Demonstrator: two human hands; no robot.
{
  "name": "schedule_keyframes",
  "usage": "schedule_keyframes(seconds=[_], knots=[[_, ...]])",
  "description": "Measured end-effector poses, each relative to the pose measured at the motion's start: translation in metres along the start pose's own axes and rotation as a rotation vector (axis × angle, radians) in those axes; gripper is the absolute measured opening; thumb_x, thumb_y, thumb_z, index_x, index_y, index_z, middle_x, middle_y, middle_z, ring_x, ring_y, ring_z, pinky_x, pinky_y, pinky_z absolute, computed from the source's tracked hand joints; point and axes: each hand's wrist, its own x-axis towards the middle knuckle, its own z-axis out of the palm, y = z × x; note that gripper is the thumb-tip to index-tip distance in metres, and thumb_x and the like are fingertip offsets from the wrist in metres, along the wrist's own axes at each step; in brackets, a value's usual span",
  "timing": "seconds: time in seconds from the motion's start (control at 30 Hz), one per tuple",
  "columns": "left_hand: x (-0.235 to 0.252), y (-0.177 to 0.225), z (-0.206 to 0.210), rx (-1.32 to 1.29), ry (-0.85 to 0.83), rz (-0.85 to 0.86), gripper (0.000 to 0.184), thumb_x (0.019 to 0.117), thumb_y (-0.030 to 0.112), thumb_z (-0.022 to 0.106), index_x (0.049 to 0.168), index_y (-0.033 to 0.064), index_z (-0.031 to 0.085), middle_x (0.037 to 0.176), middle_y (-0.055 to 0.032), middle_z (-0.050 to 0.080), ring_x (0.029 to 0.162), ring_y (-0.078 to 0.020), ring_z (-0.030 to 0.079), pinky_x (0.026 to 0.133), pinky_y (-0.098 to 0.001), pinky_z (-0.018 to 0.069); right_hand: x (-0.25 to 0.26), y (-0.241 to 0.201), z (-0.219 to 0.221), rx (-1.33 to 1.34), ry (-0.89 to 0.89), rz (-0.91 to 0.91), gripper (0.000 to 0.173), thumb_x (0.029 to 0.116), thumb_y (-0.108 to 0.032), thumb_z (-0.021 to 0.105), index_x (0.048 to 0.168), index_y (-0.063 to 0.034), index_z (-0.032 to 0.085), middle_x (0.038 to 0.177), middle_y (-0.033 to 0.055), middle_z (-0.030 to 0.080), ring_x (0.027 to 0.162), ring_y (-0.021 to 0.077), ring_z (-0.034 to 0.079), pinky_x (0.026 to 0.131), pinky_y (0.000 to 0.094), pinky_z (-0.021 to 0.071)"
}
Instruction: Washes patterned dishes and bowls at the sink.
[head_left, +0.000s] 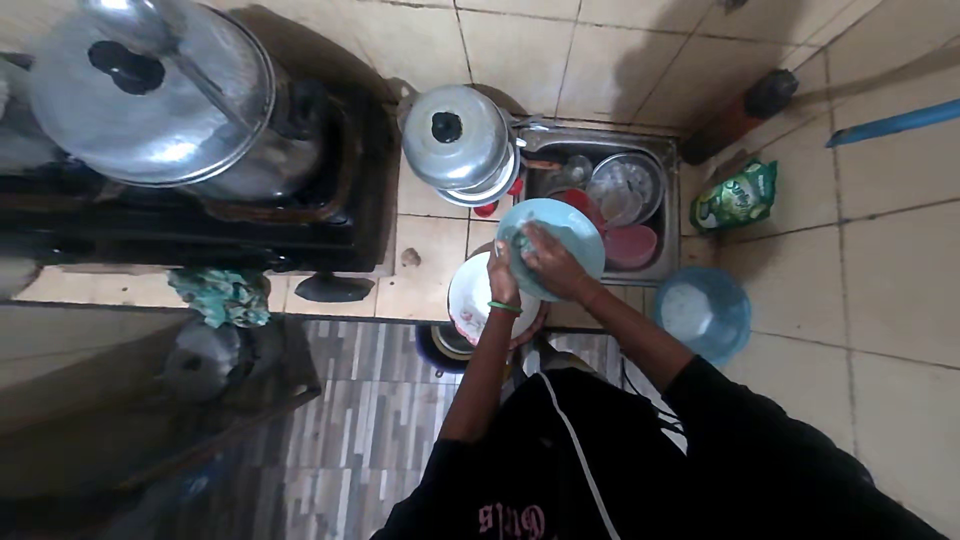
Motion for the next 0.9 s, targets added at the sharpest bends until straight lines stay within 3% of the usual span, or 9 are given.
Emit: schedule_keyframes(seconds=[0.07, 0.2, 0.33, 0.4, 0.47, 0.53, 0.63, 0.73, 0.9], knots=[[0.006, 0.001, -0.006, 0.008, 0.029, 0.030, 0.052, 0.1115, 0.032, 0.029, 0.150, -0.0002, 0.041, 0.139, -0.0169, 0.057, 0.121, -0.0147, 0.058, 0.105, -0.0342, 0.0485, -0.006, 0.014, -0.003, -0.101, 0.046, 0.058, 0.052, 0.1088, -0.027, 0.046, 0.148, 0.0077, 0.046, 0.155, 0.0261, 0.045, 0.147, 0.0423, 0.040, 0.121, 0.0551, 0.0323], [0.009, 0.002, -0.009, 0.009, 0.059, 0.023, 0.052, 0.1123, 0.032, 0.027, 0.151, -0.0009, 0.039, 0.144, -0.0183, 0.053, 0.125, -0.0160, 0.056, 0.107, -0.0353, 0.0456, -0.021, -0.041, -0.024, 0.017, -0.215, 0.252, 0.054, 0.1095, -0.021, 0.046, 0.152, 0.0106, 0.037, 0.161, 0.0295, 0.034, 0.152, 0.0417, 0.029, 0.125, 0.0515, 0.0255], [0.000, -0.005, -0.001, -0.007, -0.010, -0.007, 0.050, 0.1123, 0.036, 0.026, 0.139, 0.0014, 0.050, 0.119, -0.0096, 0.064, 0.103, -0.0088, 0.062, 0.093, -0.0309, 0.0522, -0.010, -0.049, -0.001, 0.140, 0.030, 0.078, 0.048, 0.1067, -0.013, 0.050, 0.149, 0.0091, 0.044, 0.154, 0.0285, 0.045, 0.144, 0.0409, 0.045, 0.119, 0.0486, 0.0382], [0.006, -0.004, -0.003, -0.014, 0.057, -0.018, 0.047, 0.1125, 0.034, 0.027, 0.132, -0.0002, 0.052, 0.110, -0.0087, 0.063, 0.095, -0.0088, 0.062, 0.086, -0.0298, 0.0532, -0.014, -0.044, -0.006, 0.184, 0.018, -0.025, 0.039, 0.1030, -0.012, 0.058, 0.138, 0.0070, 0.059, 0.140, 0.0265, 0.060, 0.131, 0.0390, 0.058, 0.112, 0.0477, 0.0463], [0.010, 0.002, -0.016, -0.019, 0.055, -0.017, 0.054, 0.1123, 0.035, 0.025, 0.147, -0.0021, 0.044, 0.136, -0.0172, 0.058, 0.118, -0.0158, 0.059, 0.103, -0.0363, 0.0487, -0.022, -0.029, -0.014, 0.151, -0.057, -0.133, 0.029, 0.0997, -0.013, 0.063, 0.124, 0.0024, 0.070, 0.121, 0.0210, 0.070, 0.116, 0.0359, 0.066, 0.104, 0.0470, 0.0511], [0.012, 0.008, -0.023, -0.015, 0.062, -0.005, 0.054, 0.1123, 0.035, 0.026, 0.148, -0.0020, 0.043, 0.139, -0.0184, 0.056, 0.121, -0.0169, 0.057, 0.105, -0.0374, 0.0474, -0.022, 0.000, -0.018, 0.024, -0.036, -0.228, 0.024, 0.0988, -0.014, 0.063, 0.115, 0.0010, 0.073, 0.114, 0.0196, 0.071, 0.111, 0.0363, 0.067, 0.102, 0.0484, 0.0518], [0.012, 0.009, -0.025, -0.010, 0.007, -0.018, 0.052, 0.1115, 0.037, 0.028, 0.143, -0.0004, 0.047, 0.129, -0.0149, 0.061, 0.111, -0.0137, 0.061, 0.098, -0.0353, 0.0515, -0.001, 0.032, -0.023, -0.086, 0.045, -0.111, 0.033, 0.1023, -0.014, 0.057, 0.129, 0.0046, 0.064, 0.136, 0.0285, 0.059, 0.130, 0.0446, 0.055, 0.112, 0.0535, 0.0444], [0.007, 0.009, -0.018, -0.024, -0.091, -0.043, 0.050, 0.1110, 0.036, 0.028, 0.137, -0.0003, 0.051, 0.117, -0.0108, 0.065, 0.103, -0.0106, 0.063, 0.093, -0.0337, 0.0537, 0.019, 0.030, -0.004, -0.153, 0.133, -0.200, 0.045, 0.1036, -0.013, 0.052, 0.144, 0.0055, 0.052, 0.157, 0.0273, 0.041, 0.145, 0.0412, 0.042, 0.120, 0.0521, 0.0360], [0.008, 0.009, -0.016, -0.031, -0.152, -0.009, 0.043, 0.1114, 0.030, 0.025, 0.124, 0.0040, 0.058, 0.101, -0.0005, 0.065, 0.091, -0.0031, 0.062, 0.085, -0.0257, 0.0532, 0.014, -0.014, 0.004, 0.000, -0.003, -0.347, 0.048, 0.1038, -0.011, 0.046, 0.150, 0.0019, 0.048, 0.158, 0.0192, 0.045, 0.149, 0.0329, 0.039, 0.122, 0.0488, 0.0321]])
